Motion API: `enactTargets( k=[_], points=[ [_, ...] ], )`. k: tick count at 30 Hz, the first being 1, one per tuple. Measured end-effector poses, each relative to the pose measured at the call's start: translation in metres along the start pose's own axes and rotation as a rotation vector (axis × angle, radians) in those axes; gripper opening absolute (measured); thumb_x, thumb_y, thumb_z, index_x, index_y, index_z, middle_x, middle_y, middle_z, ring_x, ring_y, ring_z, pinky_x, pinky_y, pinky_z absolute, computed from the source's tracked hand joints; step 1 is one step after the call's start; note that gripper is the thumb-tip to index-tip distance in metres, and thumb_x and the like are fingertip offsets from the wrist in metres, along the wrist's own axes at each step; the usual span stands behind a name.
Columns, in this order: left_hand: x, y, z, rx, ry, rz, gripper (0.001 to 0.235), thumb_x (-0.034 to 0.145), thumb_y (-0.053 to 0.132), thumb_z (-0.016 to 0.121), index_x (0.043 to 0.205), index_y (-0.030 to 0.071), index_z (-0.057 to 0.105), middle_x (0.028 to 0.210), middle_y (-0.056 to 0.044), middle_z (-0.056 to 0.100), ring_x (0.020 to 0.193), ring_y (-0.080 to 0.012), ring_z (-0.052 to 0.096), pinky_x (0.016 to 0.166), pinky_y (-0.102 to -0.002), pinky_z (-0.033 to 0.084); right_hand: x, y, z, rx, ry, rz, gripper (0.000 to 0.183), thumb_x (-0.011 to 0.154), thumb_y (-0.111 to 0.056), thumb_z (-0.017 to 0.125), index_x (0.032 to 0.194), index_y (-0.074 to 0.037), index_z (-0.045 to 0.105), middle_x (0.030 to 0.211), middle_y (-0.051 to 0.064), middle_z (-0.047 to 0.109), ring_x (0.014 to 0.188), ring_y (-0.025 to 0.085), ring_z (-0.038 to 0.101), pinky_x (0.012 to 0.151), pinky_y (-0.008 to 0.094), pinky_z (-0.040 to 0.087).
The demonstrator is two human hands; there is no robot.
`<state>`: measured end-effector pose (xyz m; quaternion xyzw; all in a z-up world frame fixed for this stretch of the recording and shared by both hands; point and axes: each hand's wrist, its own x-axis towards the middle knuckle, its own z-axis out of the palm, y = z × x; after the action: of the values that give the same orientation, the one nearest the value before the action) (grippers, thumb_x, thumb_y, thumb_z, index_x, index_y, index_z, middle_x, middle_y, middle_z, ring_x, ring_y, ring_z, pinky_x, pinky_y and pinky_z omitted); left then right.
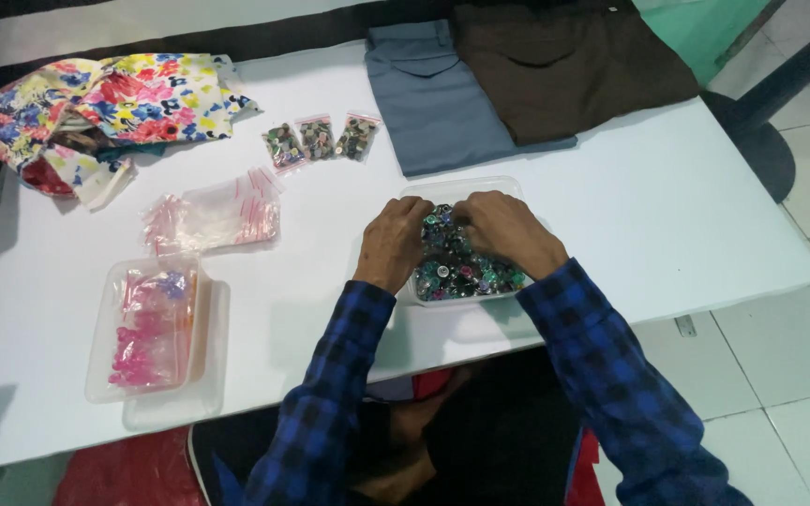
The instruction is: Sorting small decorative buttons and placing them into plastic bags
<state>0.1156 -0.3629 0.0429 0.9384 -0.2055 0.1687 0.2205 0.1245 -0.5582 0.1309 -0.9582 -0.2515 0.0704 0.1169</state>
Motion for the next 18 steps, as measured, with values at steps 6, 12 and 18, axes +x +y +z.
enactTargets(
  k=[6,12,18],
  points=[
    [-0.002,0.002,-0.002,0.06,-0.02,0.007,0.033,0.091,-0.001,0.056,0.116,0.018,0.062,0.113,-0.004,0.066,0.101,-0.026,0.069,0.075,-0.036,0.059,0.008,-0.002,0.027,0.067,0.077,-0.138,0.027,0.079,-0.001,0.061,0.103,-0.003,0.072,0.1,0.019,0.073,0.095,0.047,0.071,0.074,0.056,0.061],
    [0.0,0.003,0.0,0.1,-0.067,0.004,0.033,0.093,-0.001,0.052,0.116,0.02,0.064,0.114,-0.002,0.067,0.101,-0.0248,0.07,0.076,-0.036,0.06,0.003,0.011,0.029,0.038,0.055,-0.046,0.018,0.089,-0.01,0.063,0.102,0.002,0.068,0.09,0.026,0.073,0.09,0.049,0.072,0.073,0.057,0.059],
    [0.002,-0.015,0.024,0.113,0.037,0.174,0.016,0.097,0.007,0.055,0.102,0.017,0.067,0.102,-0.004,0.068,0.102,-0.0279,0.069,0.1,-0.047,0.051,-0.001,0.028,0.032,0.208,0.184,0.028,0.021,0.1,-0.024,0.055,0.113,-0.011,0.063,0.092,0.016,0.073,0.093,0.042,0.073,0.076,0.054,0.058]
  ],
)
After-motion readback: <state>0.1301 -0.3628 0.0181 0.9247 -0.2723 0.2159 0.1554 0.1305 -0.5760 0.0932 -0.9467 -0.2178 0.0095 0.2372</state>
